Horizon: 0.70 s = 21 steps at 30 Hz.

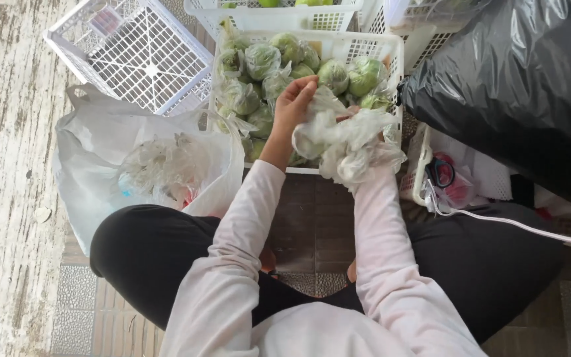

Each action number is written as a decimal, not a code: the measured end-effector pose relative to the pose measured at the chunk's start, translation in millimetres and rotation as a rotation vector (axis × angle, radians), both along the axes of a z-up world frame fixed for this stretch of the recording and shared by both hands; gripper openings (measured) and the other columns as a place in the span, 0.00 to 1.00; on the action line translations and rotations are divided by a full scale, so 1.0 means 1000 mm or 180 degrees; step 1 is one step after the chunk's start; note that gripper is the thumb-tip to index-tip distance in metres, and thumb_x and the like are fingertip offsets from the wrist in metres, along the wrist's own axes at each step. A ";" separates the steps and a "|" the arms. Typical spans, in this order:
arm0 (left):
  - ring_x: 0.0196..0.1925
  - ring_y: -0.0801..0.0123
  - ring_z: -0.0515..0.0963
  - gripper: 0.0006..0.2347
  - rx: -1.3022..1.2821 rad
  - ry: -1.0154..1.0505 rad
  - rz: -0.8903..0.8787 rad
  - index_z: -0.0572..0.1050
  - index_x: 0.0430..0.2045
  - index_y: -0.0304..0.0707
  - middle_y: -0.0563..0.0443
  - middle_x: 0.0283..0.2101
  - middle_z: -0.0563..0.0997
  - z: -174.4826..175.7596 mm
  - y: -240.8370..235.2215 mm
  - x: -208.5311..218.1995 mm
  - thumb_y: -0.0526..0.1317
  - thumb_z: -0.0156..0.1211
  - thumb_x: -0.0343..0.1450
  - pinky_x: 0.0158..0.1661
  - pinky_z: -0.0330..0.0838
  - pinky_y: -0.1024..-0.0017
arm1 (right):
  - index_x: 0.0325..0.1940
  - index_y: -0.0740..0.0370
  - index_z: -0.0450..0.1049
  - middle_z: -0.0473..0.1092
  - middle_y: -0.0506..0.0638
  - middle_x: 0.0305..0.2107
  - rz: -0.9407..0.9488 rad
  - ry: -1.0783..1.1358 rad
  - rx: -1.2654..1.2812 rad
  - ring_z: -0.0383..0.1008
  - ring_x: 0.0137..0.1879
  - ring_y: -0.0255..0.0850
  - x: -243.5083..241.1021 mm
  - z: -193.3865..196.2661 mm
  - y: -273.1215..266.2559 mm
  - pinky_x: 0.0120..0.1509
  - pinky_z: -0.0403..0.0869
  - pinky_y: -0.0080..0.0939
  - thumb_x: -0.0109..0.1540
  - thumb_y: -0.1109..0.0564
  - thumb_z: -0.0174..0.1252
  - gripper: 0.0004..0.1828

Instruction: The person sits on the floor and repeatedly picks up green fruits from a white crate, wraps each one individually in a thin plastic sheet, and places the wrapped fruit back into the crate. The process is repeated for multiple fruits throughout the clip.

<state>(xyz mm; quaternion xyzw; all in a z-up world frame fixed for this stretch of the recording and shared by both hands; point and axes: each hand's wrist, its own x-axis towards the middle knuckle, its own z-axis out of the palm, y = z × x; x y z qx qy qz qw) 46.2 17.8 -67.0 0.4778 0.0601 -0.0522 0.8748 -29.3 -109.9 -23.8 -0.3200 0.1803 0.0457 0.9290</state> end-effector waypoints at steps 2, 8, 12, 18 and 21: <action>0.29 0.73 0.78 0.19 0.1169 0.0020 0.0407 0.80 0.47 0.46 0.49 0.27 0.78 0.006 -0.002 -0.010 0.42 0.78 0.64 0.33 0.78 0.73 | 0.49 0.55 0.79 0.78 0.54 0.45 0.0010 -0.0006 -0.0018 0.81 0.47 0.41 0.001 -0.004 0.003 0.59 0.77 0.46 0.64 0.42 0.56 0.18; 0.34 0.68 0.79 0.22 0.1347 0.0364 0.0217 0.79 0.48 0.47 0.46 0.31 0.79 -0.019 0.009 -0.028 0.44 0.79 0.61 0.37 0.78 0.69 | 0.50 0.53 0.79 0.77 0.53 0.45 -0.0049 -0.0020 -0.0110 0.81 0.48 0.41 0.004 -0.021 0.004 0.59 0.77 0.48 0.64 0.43 0.57 0.17; 0.37 0.65 0.81 0.24 0.1436 0.0556 0.0153 0.78 0.50 0.47 0.44 0.34 0.80 -0.033 0.018 -0.036 0.45 0.79 0.60 0.40 0.78 0.66 | 0.50 0.51 0.78 0.76 0.52 0.45 -0.0043 -0.0057 -0.0181 0.81 0.48 0.41 0.004 -0.032 0.000 0.59 0.77 0.49 0.65 0.43 0.58 0.16; 0.42 0.58 0.83 0.28 0.1656 0.0959 -0.0100 0.77 0.52 0.47 0.41 0.39 0.82 -0.056 0.005 -0.029 0.48 0.80 0.58 0.45 0.77 0.61 | 0.51 0.49 0.78 0.74 0.52 0.46 -0.0120 -0.0076 -0.0260 0.81 0.48 0.42 -0.015 -0.082 -0.090 0.60 0.77 0.51 0.65 0.43 0.60 0.15; 0.45 0.55 0.84 0.30 0.1750 0.1181 -0.0252 0.77 0.53 0.47 0.39 0.42 0.83 -0.045 0.012 -0.033 0.49 0.80 0.56 0.48 0.77 0.59 | 0.52 0.48 0.77 0.74 0.51 0.46 -0.0173 -0.0059 -0.0317 0.80 0.49 0.42 -0.035 -0.090 -0.112 0.60 0.77 0.51 0.65 0.43 0.60 0.15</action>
